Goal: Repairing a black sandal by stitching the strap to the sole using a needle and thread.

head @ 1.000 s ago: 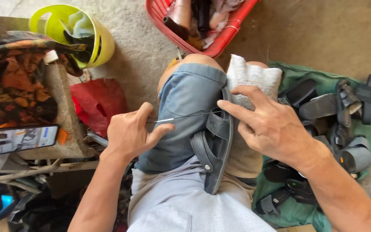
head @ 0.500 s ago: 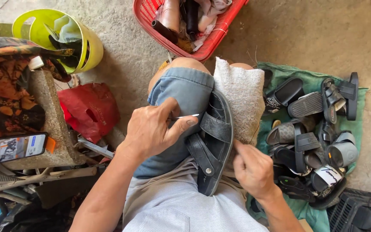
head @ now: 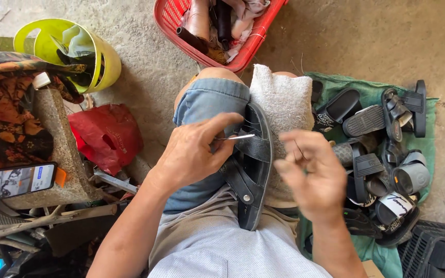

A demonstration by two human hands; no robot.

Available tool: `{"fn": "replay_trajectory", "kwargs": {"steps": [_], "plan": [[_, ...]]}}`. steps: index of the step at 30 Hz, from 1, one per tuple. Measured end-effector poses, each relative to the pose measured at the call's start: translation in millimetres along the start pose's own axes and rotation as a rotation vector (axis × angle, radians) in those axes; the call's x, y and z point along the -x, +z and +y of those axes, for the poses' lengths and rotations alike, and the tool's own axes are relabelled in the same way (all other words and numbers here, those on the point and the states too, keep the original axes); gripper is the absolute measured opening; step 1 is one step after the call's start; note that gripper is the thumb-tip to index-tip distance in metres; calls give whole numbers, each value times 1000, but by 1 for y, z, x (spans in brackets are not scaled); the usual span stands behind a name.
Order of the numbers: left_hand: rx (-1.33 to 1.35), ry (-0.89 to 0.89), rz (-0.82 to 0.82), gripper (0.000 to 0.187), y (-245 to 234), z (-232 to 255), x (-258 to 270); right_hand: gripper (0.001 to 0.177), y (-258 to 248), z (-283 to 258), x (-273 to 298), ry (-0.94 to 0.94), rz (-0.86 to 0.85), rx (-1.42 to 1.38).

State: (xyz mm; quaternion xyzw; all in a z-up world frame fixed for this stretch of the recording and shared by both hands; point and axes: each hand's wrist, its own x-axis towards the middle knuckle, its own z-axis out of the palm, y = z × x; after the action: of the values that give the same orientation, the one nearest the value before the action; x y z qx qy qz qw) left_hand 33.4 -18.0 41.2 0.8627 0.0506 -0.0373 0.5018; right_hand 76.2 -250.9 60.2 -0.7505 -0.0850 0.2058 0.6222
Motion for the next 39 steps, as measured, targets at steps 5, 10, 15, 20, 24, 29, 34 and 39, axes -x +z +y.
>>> {"fn": "replay_trajectory", "kwargs": {"steps": [5,10,15,20,24,29,34,39], "plan": [[252,-98,-41,13,0,-4,0,66,18,1,-11,129,-34,407],[735,-202,-271,8,4,-10,1,53,19,6,-11,202,-78,506],[311,55,167,17,8,-1,-6,44,22,12,-4,-10,-30,802],[182,77,214,23,18,-3,-4,36,20,22,-1,-79,-57,817],[-151,121,116,10,31,-13,1,30,20,24,1,-77,-30,798],[-239,64,71,22,50,-11,-7,24,19,25,5,-108,-31,848],[-278,88,61,9,55,-11,-10,26,17,29,9,-130,-26,849],[102,8,111,10,33,6,8,27,18,27,10,-150,-32,876]]}}
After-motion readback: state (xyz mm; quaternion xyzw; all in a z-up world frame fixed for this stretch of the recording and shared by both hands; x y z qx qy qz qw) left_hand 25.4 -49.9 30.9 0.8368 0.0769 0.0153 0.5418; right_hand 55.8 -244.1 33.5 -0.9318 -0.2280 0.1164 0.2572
